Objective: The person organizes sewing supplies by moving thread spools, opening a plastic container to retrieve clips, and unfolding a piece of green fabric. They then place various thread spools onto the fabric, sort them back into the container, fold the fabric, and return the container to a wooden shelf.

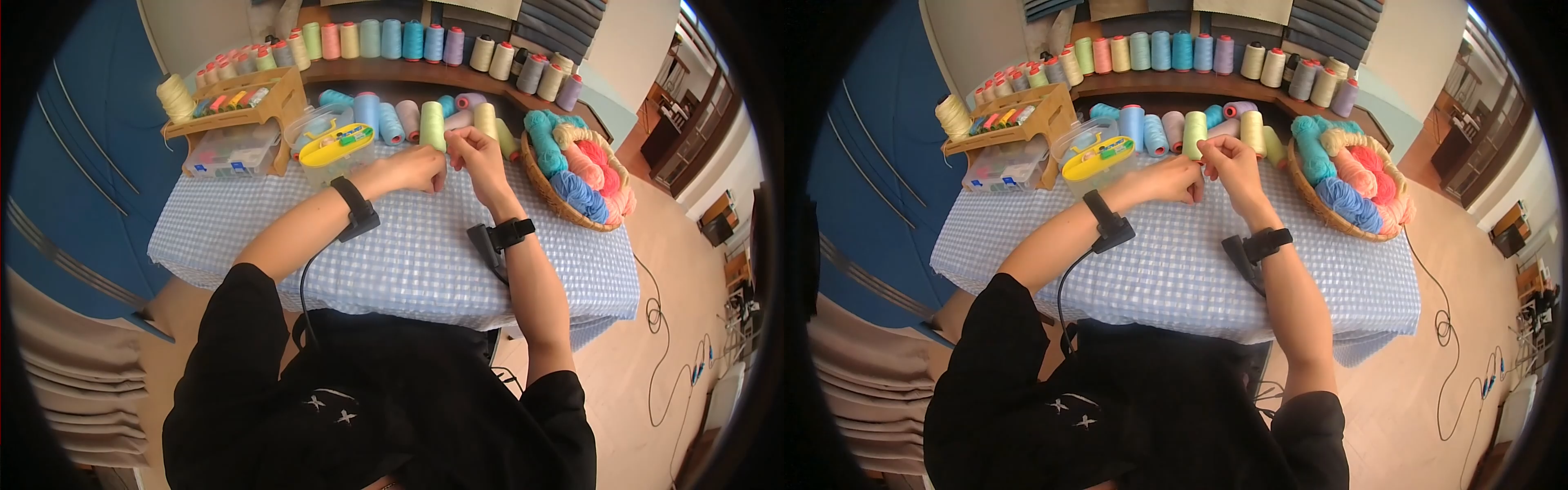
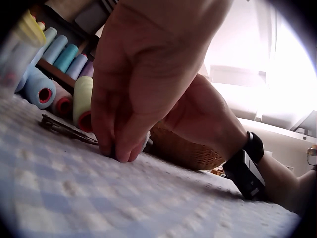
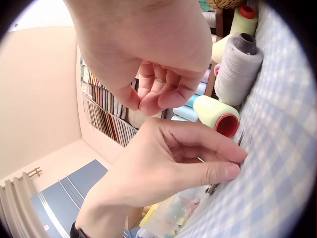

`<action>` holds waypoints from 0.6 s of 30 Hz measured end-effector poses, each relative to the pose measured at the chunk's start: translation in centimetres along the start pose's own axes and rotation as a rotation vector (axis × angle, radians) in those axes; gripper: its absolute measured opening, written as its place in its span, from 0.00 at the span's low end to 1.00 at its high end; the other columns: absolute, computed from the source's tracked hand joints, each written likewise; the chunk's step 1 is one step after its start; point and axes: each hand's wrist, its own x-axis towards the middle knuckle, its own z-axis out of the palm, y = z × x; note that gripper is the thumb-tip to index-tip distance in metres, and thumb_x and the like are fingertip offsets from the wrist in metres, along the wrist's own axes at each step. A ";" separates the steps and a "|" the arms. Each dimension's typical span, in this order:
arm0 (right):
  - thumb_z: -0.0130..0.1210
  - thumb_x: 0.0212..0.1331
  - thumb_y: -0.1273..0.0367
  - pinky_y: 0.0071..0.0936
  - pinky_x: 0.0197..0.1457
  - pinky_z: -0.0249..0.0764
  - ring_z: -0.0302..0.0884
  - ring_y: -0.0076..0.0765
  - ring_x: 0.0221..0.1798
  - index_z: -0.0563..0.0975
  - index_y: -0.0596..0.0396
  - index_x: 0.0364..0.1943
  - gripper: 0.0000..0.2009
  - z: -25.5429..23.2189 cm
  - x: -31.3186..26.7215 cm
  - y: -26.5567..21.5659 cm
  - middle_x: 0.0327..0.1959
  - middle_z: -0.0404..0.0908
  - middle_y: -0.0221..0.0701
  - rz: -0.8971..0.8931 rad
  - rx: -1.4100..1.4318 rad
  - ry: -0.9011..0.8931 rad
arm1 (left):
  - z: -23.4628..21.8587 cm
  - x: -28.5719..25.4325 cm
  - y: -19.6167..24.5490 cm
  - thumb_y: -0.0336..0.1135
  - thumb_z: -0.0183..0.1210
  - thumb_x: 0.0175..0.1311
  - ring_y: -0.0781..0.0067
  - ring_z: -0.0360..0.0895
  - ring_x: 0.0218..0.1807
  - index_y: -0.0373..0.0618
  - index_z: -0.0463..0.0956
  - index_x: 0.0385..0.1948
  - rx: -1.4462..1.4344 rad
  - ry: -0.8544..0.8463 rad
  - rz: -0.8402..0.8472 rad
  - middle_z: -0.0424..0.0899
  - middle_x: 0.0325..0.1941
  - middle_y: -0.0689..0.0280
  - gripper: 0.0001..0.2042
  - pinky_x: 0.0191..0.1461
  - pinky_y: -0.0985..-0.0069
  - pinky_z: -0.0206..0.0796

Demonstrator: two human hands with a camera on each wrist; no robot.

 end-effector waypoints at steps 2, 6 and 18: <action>0.63 0.64 0.64 0.17 0.30 0.66 0.71 0.14 0.25 0.79 0.56 0.36 0.09 0.0 0.0 0.1 0.26 0.80 0.22 0.001 -0.001 -0.008 | -0.6 -0.5 0.0 0.25 0.68 0.49 0.66 0.86 0.38 0.40 0.86 0.33 -0.005 0.044 0.005 0.88 0.31 0.60 0.08 0.44 0.70 0.78; 0.63 0.64 0.64 0.17 0.29 0.65 0.71 0.15 0.25 0.79 0.56 0.35 0.09 -0.1 0.1 0.1 0.25 0.79 0.22 -0.007 -0.015 -0.012 | -5.4 -2.3 -2.5 0.24 0.67 0.50 0.68 0.87 0.37 0.39 0.86 0.35 -0.150 0.251 -0.059 0.89 0.31 0.58 0.09 0.43 0.73 0.78; 0.61 0.65 0.64 0.18 0.31 0.64 0.68 0.16 0.25 0.78 0.54 0.33 0.09 0.3 -0.1 -0.1 0.22 0.75 0.21 0.034 -0.046 -0.004 | -9.8 -9.9 -9.8 0.27 0.66 0.54 0.68 0.87 0.40 0.38 0.86 0.36 -0.042 0.340 -0.385 0.89 0.35 0.59 0.08 0.47 0.72 0.76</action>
